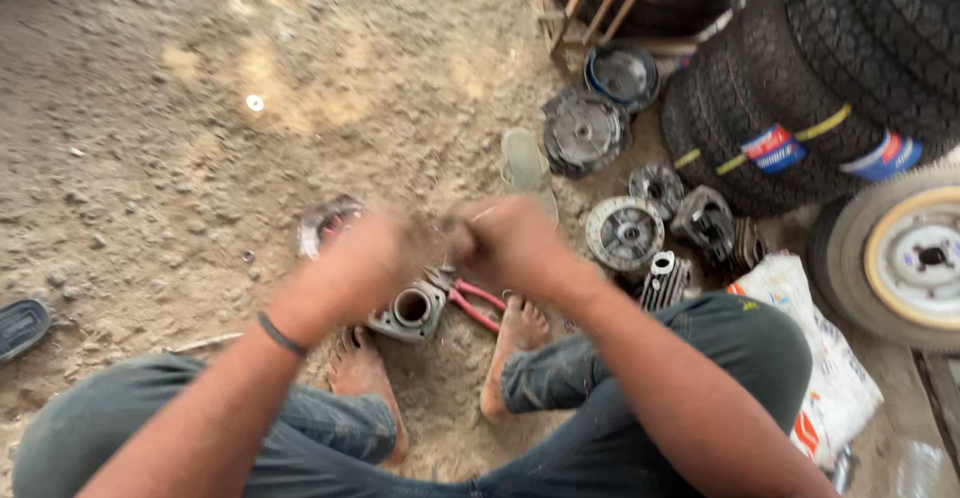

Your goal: The person sits on the ground and works on a motor stator, using a red cloth to wipe copper windings and a metal tool to adjust components. They handle the stator and various tools while surrounded by tires and mechanical parts.

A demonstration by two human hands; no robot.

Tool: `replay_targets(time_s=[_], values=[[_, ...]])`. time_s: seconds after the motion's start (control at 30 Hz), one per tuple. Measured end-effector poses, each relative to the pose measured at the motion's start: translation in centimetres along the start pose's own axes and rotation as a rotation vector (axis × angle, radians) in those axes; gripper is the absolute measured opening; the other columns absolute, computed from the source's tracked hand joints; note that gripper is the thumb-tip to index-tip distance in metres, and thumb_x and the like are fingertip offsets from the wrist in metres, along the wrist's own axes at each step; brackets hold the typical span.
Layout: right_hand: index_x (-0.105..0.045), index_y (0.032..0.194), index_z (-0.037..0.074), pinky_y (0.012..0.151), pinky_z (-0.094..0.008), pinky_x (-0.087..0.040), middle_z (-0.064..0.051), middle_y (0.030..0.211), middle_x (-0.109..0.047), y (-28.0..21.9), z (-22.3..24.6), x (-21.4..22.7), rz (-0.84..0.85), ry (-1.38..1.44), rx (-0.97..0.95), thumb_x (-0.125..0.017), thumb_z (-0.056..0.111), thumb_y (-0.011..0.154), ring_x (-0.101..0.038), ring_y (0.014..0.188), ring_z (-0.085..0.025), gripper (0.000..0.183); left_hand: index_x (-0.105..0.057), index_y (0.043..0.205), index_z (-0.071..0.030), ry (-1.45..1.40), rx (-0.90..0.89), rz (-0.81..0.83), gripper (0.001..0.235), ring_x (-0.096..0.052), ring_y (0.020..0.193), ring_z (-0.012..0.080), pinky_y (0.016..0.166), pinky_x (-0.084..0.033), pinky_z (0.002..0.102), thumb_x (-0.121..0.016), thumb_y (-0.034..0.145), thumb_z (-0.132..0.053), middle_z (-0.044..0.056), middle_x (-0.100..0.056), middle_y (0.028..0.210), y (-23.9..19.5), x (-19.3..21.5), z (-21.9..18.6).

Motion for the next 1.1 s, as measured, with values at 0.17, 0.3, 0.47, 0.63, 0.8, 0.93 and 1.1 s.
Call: replay_targets(time_s=[0.17, 0.3, 0.47, 0.63, 0.8, 0.93, 1.1], values=[[-0.080, 0.100, 0.008, 0.065, -0.039, -0.054, -0.007, 0.078, -0.072, -0.4, 0.1, -1.3, 0.090, 1.219, -0.953, -0.069, 0.028, 0.099, -0.066, 0.070, -0.023, 0.023, -0.065, 0.128, 0.003, -0.591, -0.734, -0.022, 0.055, -0.071, 0.102, 0.0245, 0.091, -0.058, 0.039, -0.061, 0.102, -0.045, 0.019, -0.075, 0.110, -2.1, -2.0, -0.9], [-0.076, 0.105, 0.019, 0.063, -0.043, -0.055, -0.011, 0.073, -0.071, -1.3, 3.4, -3.8, 0.340, 0.223, 0.028, -0.070, 0.014, 0.082, -0.069, 0.066, -0.030, 0.024, -0.069, 0.113, 0.002, -0.509, -0.314, -0.411, 0.056, -0.075, 0.096, 0.0245, 0.088, -0.062, 0.039, -0.050, 0.107, -0.051, 0.018, -0.076, 0.102, 0.6, 1.4, 1.9], [-0.075, 0.105, 0.016, 0.067, -0.037, -0.062, -0.008, 0.088, -0.077, 0.3, -2.7, -1.0, -0.140, 0.274, -0.213, -0.064, 0.015, 0.089, -0.076, 0.071, -0.021, 0.020, -0.074, 0.109, -0.001, -0.121, -0.100, 0.092, 0.054, -0.074, 0.083, 0.0267, 0.078, -0.059, 0.041, -0.060, 0.096, -0.051, 0.020, -0.075, 0.092, -0.1, -2.0, 0.2], [-0.075, 0.107, 0.010, 0.069, -0.040, -0.058, -0.014, 0.088, -0.076, -1.4, 0.7, -4.3, 0.278, 0.321, -0.202, -0.068, 0.015, 0.087, -0.072, 0.075, -0.027, 0.022, -0.069, 0.121, 0.000, -0.658, -0.630, -0.110, 0.034, -0.071, 0.093, 0.0254, 0.086, -0.059, 0.038, -0.054, 0.099, -0.021, 0.020, -0.074, 0.103, -1.2, -1.6, -0.1], [-0.072, 0.111, 0.005, 0.079, -0.033, -0.063, -0.011, 0.101, -0.078, -1.5, 0.9, -2.6, 0.105, 0.674, 0.031, -0.064, 0.004, 0.083, -0.077, 0.091, -0.020, 0.029, -0.073, 0.114, -0.005, 0.151, -0.004, -0.333, 0.036, -0.067, 0.095, 0.0329, 0.082, -0.057, 0.042, -0.068, 0.098, -0.037, 0.019, -0.071, 0.104, 1.4, -1.0, 4.5], [-0.078, 0.101, 0.009, 0.065, -0.034, -0.056, -0.012, 0.080, -0.075, 0.3, -2.2, -0.4, -0.069, 0.353, -0.365, -0.069, -0.001, 0.082, -0.071, 0.072, -0.022, 0.024, -0.070, 0.116, -0.003, -0.908, -0.301, 0.496, 0.036, -0.072, 0.099, 0.0152, 0.090, -0.063, 0.036, -0.052, 0.105, -0.032, 0.008, -0.074, 0.105, 0.3, -4.8, 2.7], [-0.075, 0.096, 0.007, 0.067, -0.034, -0.055, -0.014, 0.079, -0.072, -1.8, 4.8, -4.2, 0.216, 0.552, 0.118, -0.072, 0.007, 0.083, -0.066, 0.070, -0.024, 0.013, -0.073, 0.111, -0.001, -0.617, -0.340, -0.281, 0.045, -0.072, 0.090, 0.0187, 0.079, -0.061, 0.034, -0.056, 0.101, -0.041, 0.012, -0.077, 0.095, 1.4, -0.4, 2.2]])
Point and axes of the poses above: each hand's wrist, its own y-axis towards the middle knuckle, its own x-axis out of the back of the hand, z = x × y, the point moved 2 cm from there along y, towards the middle knuckle
